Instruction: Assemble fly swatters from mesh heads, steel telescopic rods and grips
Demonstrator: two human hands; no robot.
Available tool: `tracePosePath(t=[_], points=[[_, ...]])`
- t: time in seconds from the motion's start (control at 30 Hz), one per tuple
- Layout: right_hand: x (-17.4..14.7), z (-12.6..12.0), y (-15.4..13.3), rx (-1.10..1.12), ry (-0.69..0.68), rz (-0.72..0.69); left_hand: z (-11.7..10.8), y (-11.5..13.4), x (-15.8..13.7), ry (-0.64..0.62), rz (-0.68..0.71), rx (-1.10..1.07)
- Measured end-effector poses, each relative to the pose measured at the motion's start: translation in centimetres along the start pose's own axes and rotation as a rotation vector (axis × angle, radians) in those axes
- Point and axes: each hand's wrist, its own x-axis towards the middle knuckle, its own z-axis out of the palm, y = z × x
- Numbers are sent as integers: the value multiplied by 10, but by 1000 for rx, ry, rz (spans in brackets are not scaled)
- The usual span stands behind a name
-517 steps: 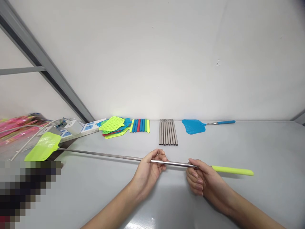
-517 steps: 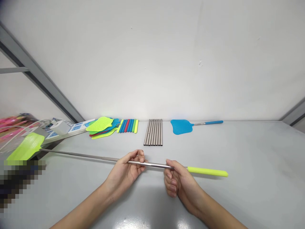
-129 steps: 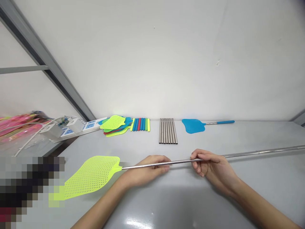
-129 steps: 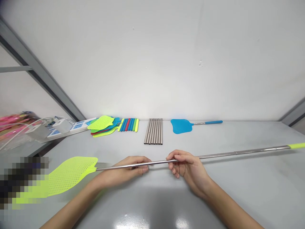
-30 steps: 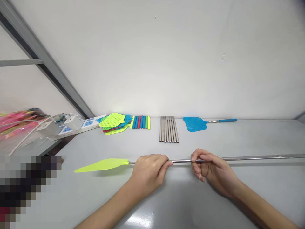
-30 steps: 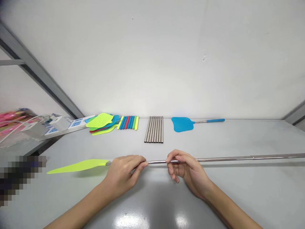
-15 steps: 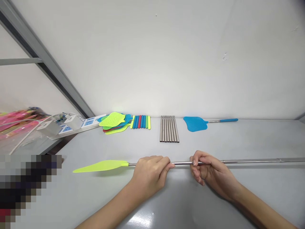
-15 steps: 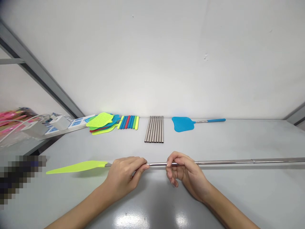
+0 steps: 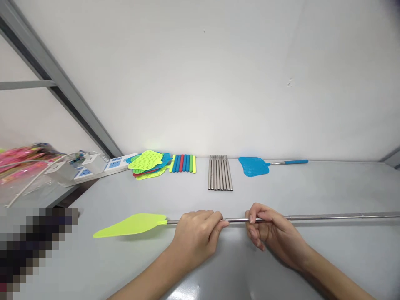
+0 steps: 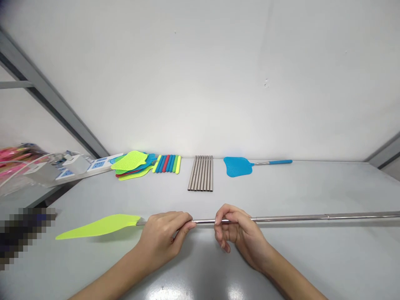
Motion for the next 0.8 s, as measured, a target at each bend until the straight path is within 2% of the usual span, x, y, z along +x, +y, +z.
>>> tracePosePath(t=[0.4,0.8], points=[[-1,4,3,16,-9,59,-2,2,-2,-18,-11,-77],[-4,9,3,25,-41,64,-1,3,-2,99,25,19]])
